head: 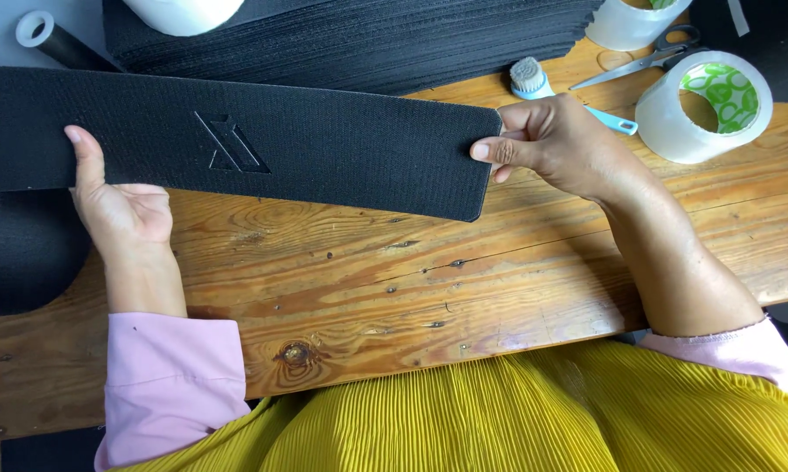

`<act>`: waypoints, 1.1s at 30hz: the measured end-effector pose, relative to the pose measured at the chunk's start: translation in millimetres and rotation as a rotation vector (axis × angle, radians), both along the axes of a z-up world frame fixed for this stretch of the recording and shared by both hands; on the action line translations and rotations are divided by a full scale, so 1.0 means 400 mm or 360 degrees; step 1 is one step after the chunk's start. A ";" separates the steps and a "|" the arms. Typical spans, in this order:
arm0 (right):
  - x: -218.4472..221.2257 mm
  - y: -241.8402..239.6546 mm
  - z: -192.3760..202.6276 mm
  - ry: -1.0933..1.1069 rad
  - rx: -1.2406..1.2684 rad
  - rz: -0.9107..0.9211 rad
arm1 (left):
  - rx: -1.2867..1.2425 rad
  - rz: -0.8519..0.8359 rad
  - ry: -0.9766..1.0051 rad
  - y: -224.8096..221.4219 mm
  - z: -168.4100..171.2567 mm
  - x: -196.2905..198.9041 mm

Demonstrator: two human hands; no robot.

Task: Applying adhesive to a black material strip with a spatula, folding it, and trimming the excess with scissors.

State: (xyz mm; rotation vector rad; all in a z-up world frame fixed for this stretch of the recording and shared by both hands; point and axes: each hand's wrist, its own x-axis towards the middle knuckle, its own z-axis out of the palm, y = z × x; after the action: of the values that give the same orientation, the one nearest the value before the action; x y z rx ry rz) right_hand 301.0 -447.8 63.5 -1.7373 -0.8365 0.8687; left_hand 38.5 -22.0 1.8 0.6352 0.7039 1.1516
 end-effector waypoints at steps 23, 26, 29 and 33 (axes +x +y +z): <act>-0.005 -0.011 0.000 0.0002 0.0065 -0.0068 | 0.0052 0.0000 0.0021 0.000 0.002 -0.006; -0.002 -0.009 -0.001 0.0055 0.0089 -0.0070 | 0.0083 0.0121 0.0131 0.021 -0.024 -0.006; -0.005 -0.008 0.004 0.0061 0.0082 -0.0077 | 0.0085 0.0151 0.0273 0.012 -0.018 -0.005; -0.007 -0.010 0.006 0.0062 0.0076 -0.0098 | -0.0037 0.0182 0.0384 -0.011 0.009 0.001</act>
State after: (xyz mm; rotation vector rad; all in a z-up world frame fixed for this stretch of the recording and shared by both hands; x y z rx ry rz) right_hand 298.1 -451.7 65.8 -1.6906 -0.7683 0.8327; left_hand 38.8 -26.2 5.4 0.7297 0.9678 1.1811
